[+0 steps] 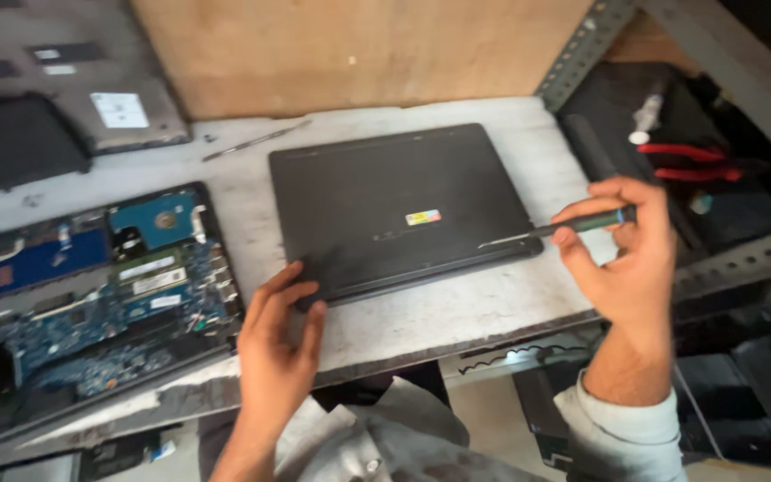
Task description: The person works at a repair bench on a disassembled laptop, using a screwdriver on the opened chassis and repositioning the bottom cover. They then handle the exposed motherboard and remove a hard drive from the laptop, holding the drive up before placing it on the bench.
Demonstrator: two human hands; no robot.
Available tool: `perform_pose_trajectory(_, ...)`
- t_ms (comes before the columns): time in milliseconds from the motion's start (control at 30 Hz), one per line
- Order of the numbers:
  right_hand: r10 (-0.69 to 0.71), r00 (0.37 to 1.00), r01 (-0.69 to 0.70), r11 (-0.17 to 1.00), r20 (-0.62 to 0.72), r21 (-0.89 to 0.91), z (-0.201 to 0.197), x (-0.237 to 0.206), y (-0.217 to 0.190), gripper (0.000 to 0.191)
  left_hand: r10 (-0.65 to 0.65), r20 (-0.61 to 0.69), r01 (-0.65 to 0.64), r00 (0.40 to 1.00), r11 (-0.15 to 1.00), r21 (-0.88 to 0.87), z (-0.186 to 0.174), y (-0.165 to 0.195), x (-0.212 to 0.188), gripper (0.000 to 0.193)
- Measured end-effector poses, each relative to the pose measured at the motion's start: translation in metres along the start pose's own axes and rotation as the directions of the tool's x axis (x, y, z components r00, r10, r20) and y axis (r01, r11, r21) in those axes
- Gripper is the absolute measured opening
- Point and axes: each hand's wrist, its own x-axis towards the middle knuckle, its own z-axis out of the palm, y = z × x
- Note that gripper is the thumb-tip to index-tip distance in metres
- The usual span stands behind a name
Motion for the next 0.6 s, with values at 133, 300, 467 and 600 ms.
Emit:
perform_pose_trajectory(133, -0.016, 0.999, 0.007, 0.977, 0.040, 0.211, 0.048, -0.015, -0.017, 0.052, 0.098, -0.006, -0.096, 0.995, 0.985, 0.140, 0.008, 0.011, 0.004, 0.032)
perform_pose_trajectory(300, -0.176, 0.982, 0.146, 0.938, 0.066, 0.315, 0.096, -0.013, -0.038, 0.050, -0.069, 0.207, 0.080, 0.976, 0.996, -0.042, 0.013, 0.018, 0.022, 0.031)
perform_pose_trajectory(467, -0.113, 0.993, 0.089, 0.889, 0.027, 0.449, 0.112, 0.000, -0.045, 0.050, 0.124, 0.060, -0.128, 0.990, 0.989, 0.076, -0.007, 0.015, 0.039, 0.010)
perform_pose_trajectory(600, -0.197, 0.977, 0.163, 0.938, 0.085, 0.305, 0.122, 0.005, -0.045, 0.051, 0.162, 0.002, -0.160, 0.987, 0.970, 0.181, -0.047, 0.009, 0.052, 0.026)
